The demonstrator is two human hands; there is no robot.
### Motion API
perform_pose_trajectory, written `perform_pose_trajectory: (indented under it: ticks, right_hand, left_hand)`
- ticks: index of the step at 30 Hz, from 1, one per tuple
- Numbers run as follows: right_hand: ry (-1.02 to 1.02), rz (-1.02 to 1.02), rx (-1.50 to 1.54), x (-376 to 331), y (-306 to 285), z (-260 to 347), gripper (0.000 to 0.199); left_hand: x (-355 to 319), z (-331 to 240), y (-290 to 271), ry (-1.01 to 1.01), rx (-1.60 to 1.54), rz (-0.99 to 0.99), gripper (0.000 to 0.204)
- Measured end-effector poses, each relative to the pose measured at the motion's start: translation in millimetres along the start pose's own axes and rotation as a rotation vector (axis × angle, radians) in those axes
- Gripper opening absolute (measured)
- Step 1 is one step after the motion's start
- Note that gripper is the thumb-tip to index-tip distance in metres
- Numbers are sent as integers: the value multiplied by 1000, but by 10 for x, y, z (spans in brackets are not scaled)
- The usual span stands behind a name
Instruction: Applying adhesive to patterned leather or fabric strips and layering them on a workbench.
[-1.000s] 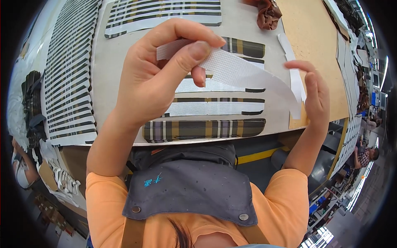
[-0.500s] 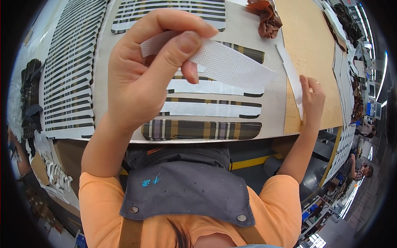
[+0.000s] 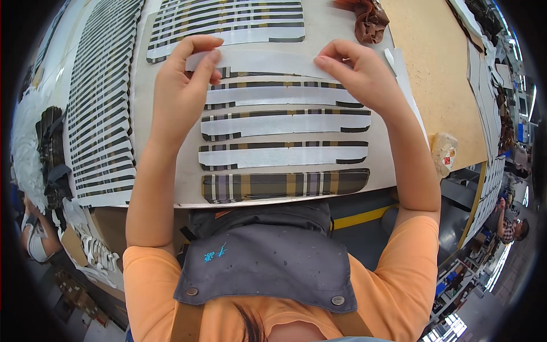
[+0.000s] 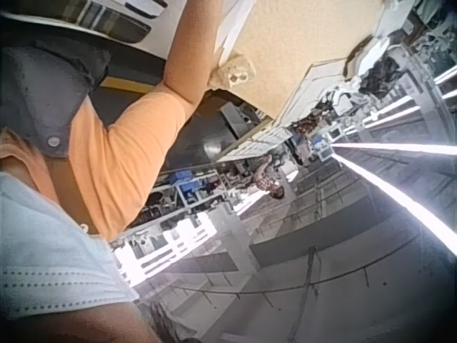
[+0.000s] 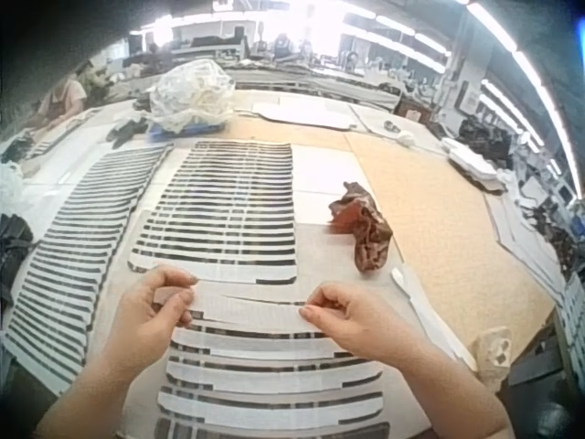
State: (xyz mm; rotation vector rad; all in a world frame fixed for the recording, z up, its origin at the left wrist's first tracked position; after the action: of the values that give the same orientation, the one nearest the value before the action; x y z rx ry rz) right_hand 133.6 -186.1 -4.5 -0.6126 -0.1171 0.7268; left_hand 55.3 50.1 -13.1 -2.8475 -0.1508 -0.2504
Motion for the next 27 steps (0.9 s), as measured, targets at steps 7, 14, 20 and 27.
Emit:
perform_pose_trajectory:
  ticks: [7,14,20,27]
  right_hand:
    - [75,5,-260,192,111,-188,24]
    - [25,-16,-342,225,147,-250,23]
    - [8,-36,-421,213,180,-205,21]
    - [-31,-45,-493,208,198,-160,20]
  left_hand:
    - [20,138,39,-47,487,8,15]
    - [43,250,67,-23,560,40,12]
    - [31,255,73,16,622,49,13]
    - [36,251,79,33,665,49,12]
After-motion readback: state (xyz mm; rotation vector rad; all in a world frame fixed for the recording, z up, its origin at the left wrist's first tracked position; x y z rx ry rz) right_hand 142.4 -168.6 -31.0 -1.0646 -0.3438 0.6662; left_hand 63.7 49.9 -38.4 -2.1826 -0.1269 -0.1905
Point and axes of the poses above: each hand's wrist, its own x-axis towards the middle knuckle, its own y-axis out of the palm, z = x × y, the point moved 4 cm from there along x, towards the middle knuckle, and after that the axes turned 7 degrees about z, right-handed, at the moved point
